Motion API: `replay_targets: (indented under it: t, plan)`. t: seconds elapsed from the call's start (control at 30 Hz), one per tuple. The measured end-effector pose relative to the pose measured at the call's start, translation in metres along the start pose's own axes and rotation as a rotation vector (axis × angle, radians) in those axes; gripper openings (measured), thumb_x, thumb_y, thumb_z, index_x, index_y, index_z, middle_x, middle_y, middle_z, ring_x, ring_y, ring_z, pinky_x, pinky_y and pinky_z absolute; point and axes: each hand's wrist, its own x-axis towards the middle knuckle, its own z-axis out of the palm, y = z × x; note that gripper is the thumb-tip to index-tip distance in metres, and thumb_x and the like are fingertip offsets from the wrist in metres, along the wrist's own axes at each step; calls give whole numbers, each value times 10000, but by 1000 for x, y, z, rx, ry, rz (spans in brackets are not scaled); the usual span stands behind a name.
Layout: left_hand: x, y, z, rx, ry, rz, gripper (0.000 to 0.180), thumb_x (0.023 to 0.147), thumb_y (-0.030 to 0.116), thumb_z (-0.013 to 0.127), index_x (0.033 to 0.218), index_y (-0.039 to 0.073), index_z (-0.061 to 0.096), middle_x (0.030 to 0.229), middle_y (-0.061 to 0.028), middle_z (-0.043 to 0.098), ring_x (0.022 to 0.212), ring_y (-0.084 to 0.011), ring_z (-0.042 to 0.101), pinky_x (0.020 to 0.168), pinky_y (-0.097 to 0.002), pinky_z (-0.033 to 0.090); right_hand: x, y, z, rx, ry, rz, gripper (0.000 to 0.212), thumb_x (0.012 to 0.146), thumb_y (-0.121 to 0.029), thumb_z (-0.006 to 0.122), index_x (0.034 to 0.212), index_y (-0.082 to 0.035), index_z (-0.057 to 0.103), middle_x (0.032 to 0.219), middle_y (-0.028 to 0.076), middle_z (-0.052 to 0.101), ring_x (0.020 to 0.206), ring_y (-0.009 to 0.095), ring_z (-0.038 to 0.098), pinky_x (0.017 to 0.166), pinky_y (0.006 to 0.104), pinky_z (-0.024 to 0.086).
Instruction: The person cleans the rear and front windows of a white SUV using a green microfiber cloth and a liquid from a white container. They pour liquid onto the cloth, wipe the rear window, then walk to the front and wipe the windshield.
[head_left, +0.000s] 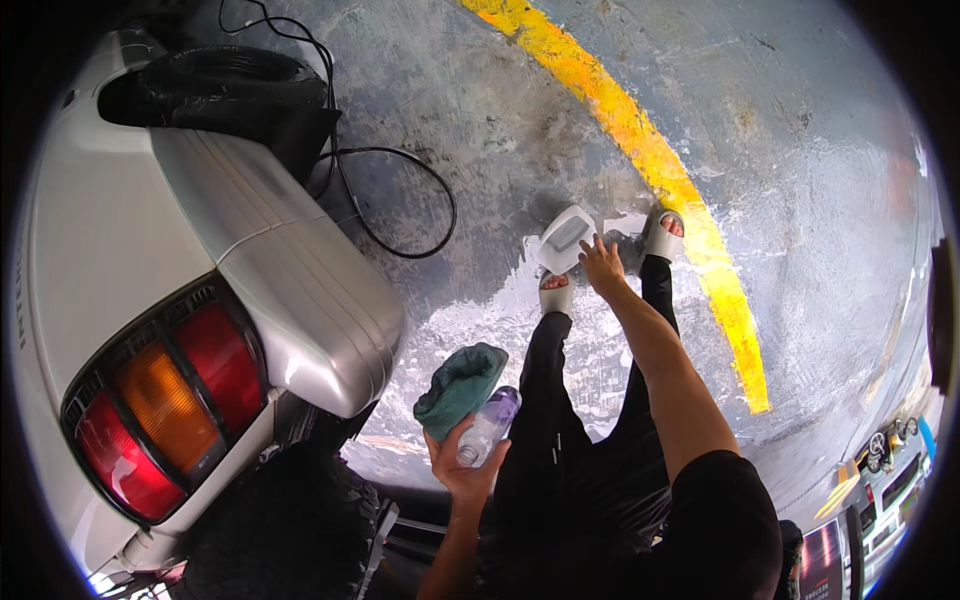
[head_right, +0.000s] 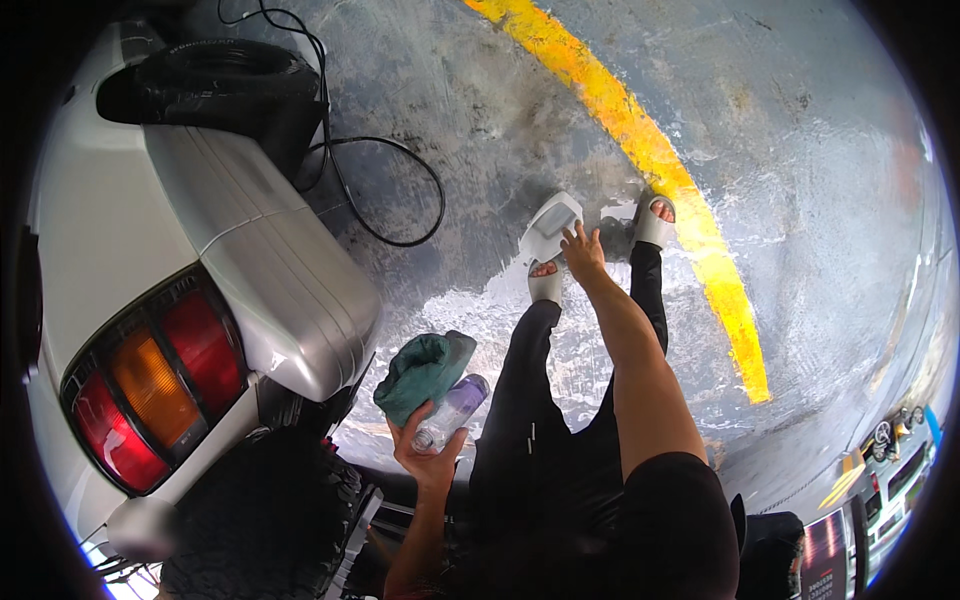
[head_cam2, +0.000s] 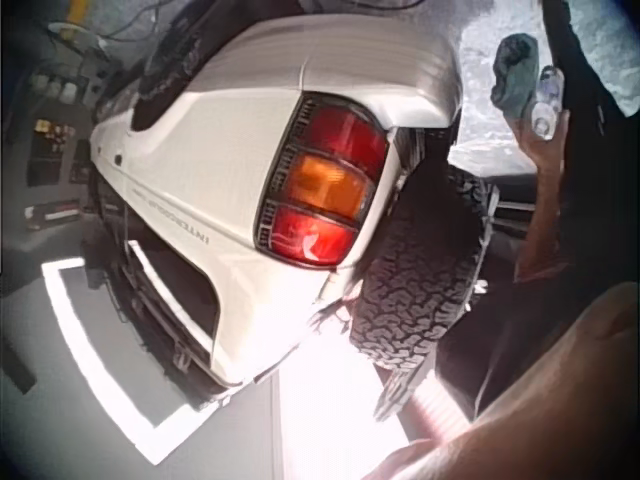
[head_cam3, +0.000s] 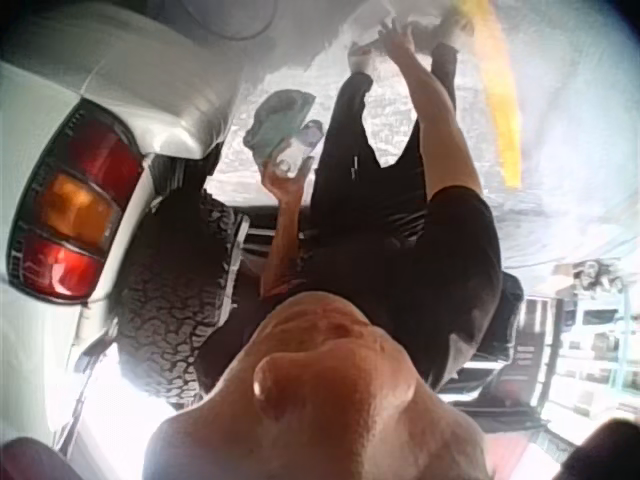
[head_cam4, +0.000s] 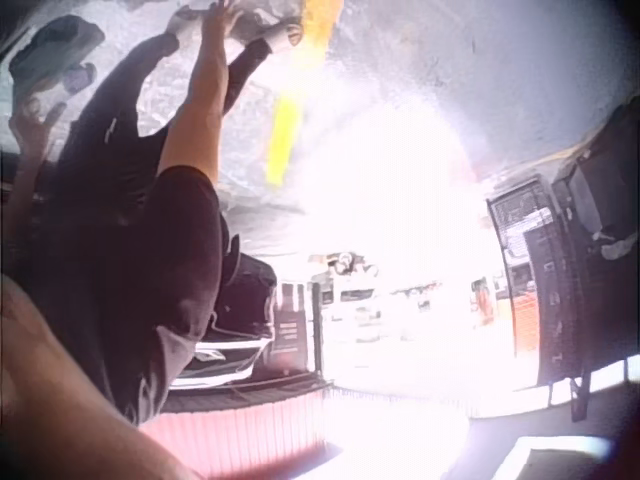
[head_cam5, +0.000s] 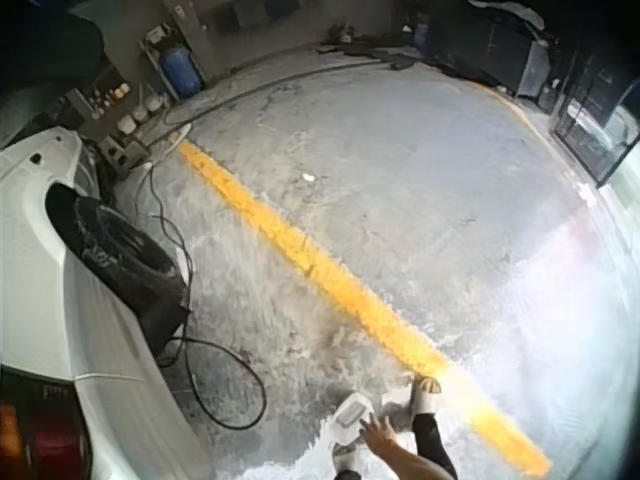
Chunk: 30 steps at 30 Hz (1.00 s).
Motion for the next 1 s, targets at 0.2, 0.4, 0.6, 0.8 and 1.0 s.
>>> replay_targets:
  t: [0.2, 0.4, 0.6, 0.8, 1.0]
  plan:
    - [25, 20, 79, 105, 126, -233, 622, 583, 247, 991, 1093, -6, 740, 1273, -179, 566, 1214, -354, 558, 1041, -488, 463, 102, 56, 54, -201, 18, -184, 360, 981, -235, 572, 1310, -156, 696, 1591, 0, 414, 1523, 327, 292, 1151, 636, 342]
    - [39, 93, 133, -42, 216, -468, 640, 620, 308, 993, 1112, -11, 736, 1275, -173, 571, 1227, -337, 553, 1059, -471, 451, 107, 123, 39, -70, -26, -272, 210, 913, -179, 619, 1025, -150, 795, 1276, 16, 636, 1286, 286, 527, 1049, 487, 446]
    - [118, 199, 133, -202, 252, -192, 531, 651, 120, 967, 1130, 51, 750, 1248, -120, 599, 1191, -307, 579, 1044, -431, 464, -11, 255, -111, 314, 50, 310, 143, 905, -227, 700, 988, -139, 776, 1129, 83, 667, 1102, 338, 626, 912, 484, 520]
    - [208, 277, 109, -240, 258, -82, 482, 673, 137, 961, 1107, 57, 768, 1171, -111, 622, 1117, -262, 623, 1000, -377, 496, -104, 420, -312, 340, 56, 536, 120, 866, -228, 759, 949, -142, 770, 957, 109, 757, 962, 309, 738, 843, 416, 590]
    - [335, 307, 113, -183, 337, -151, 585, 698, 335, 937, 1159, 29, 746, 1155, -183, 608, 1109, -376, 623, 995, -416, 520, -147, 534, -443, 258, 127, 844, 253, 821, -184, 714, 1015, -22, 723, 1062, 226, 733, 1017, 404, 720, 913, 490, 586]
